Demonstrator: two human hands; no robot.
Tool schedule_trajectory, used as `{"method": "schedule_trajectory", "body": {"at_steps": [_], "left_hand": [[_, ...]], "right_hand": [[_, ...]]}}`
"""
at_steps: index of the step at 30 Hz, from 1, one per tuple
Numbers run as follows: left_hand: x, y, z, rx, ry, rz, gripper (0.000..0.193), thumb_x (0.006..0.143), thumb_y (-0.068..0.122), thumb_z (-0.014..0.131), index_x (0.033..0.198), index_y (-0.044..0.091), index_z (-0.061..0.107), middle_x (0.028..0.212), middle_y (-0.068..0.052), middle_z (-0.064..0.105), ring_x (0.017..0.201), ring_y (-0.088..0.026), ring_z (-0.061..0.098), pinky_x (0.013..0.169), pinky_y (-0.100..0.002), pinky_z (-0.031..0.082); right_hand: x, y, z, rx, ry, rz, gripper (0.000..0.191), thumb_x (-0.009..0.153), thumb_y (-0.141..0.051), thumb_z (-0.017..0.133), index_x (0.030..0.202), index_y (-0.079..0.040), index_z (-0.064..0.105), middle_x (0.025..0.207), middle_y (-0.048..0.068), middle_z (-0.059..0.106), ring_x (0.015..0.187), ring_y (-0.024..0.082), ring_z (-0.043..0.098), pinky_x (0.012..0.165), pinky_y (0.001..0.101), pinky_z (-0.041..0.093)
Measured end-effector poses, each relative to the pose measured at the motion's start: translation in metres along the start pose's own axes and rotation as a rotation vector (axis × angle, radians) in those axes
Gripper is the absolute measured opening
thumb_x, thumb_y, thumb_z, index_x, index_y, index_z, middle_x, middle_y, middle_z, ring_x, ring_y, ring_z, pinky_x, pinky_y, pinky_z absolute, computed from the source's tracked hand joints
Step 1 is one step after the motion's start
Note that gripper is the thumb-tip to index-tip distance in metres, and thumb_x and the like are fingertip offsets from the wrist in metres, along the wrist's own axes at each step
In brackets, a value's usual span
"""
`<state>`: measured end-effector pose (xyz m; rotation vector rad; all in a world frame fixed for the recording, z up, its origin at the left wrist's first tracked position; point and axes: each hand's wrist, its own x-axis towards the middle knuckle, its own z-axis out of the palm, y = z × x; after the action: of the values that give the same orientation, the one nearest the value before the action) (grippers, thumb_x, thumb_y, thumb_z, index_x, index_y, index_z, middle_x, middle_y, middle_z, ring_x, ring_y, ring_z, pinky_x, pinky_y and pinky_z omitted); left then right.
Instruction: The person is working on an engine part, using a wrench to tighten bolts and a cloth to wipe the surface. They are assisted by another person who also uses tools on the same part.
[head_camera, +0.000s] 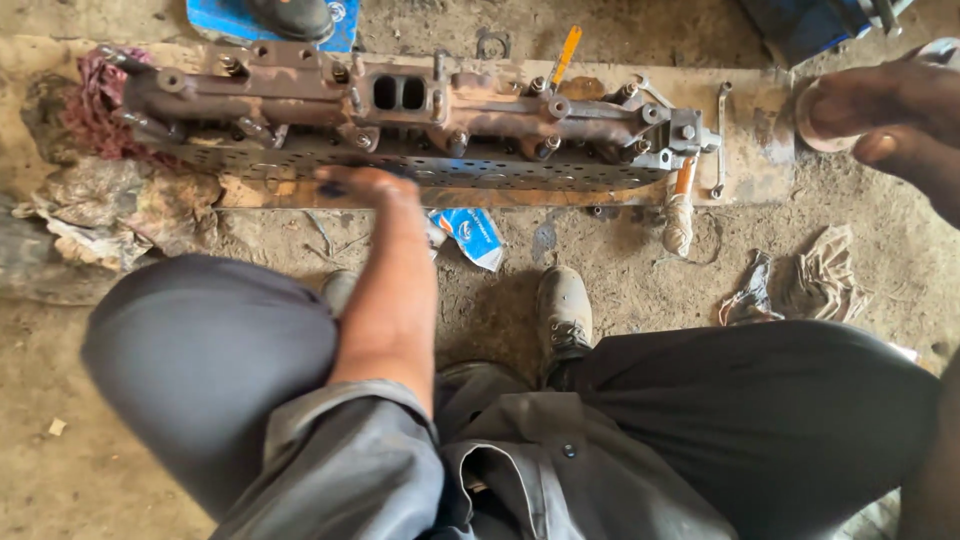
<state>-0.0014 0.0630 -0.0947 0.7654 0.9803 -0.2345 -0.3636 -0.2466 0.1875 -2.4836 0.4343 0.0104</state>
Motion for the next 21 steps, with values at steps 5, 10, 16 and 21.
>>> {"method": "schedule_trajectory", "body": {"at_steps": [5, 10, 16, 21], "left_hand": [[-0.06, -0.088, -0.002, -0.005, -0.126, -0.241, 0.101, 0.091, 0.083, 0.023, 0.166, 0.018, 0.008, 0.172, -0.012, 0.011, 0.157, -0.032, 0.017, 0.128, -0.049, 0.014], [-0.108, -0.163, -0.007, -0.093, -0.339, -0.35, 0.091, 0.093, 0.079, 0.025, 0.158, 0.014, 0.034, 0.162, -0.01, 0.04, 0.145, -0.03, 0.042, 0.122, -0.043, 0.031], [-0.172, -0.234, -0.032, 0.003, -0.934, -0.631, 0.037, 0.108, 0.03, 0.058, 0.134, 0.004, 0.058, 0.124, -0.013, 0.068, 0.106, -0.029, 0.067, 0.091, -0.047, 0.056], [-0.218, -0.226, -0.039, 0.184, -1.069, -0.619, 0.036, 0.094, 0.006, 0.061, 0.13, 0.002, 0.06, 0.116, -0.012, 0.069, 0.103, -0.027, 0.07, 0.09, -0.042, 0.061]], "right_hand": [[-0.007, 0.008, 0.001, -0.106, 0.017, -0.016, 0.067, 0.102, -0.047, 0.048, 0.144, 0.004, 0.056, 0.128, 0.024, 0.066, 0.123, 0.034, 0.065, 0.113, 0.0468, 0.05], [-0.012, -0.003, -0.006, -0.014, -0.019, 0.005, 0.063, 0.103, -0.043, 0.054, 0.144, 0.005, 0.053, 0.131, 0.025, 0.062, 0.126, 0.033, 0.061, 0.106, 0.0462, 0.049], [-0.014, -0.037, -0.002, 0.147, -0.025, 0.039, 0.063, 0.099, -0.039, 0.06, 0.149, -0.001, 0.051, 0.138, 0.019, 0.063, 0.121, 0.032, 0.065, 0.099, 0.0418, 0.053], [-0.01, -0.089, -0.005, -0.24, -0.064, 0.229, 0.06, 0.095, -0.041, 0.066, 0.15, -0.018, 0.056, 0.135, 0.013, 0.069, 0.117, 0.03, 0.069, 0.099, 0.0427, 0.052]]}}
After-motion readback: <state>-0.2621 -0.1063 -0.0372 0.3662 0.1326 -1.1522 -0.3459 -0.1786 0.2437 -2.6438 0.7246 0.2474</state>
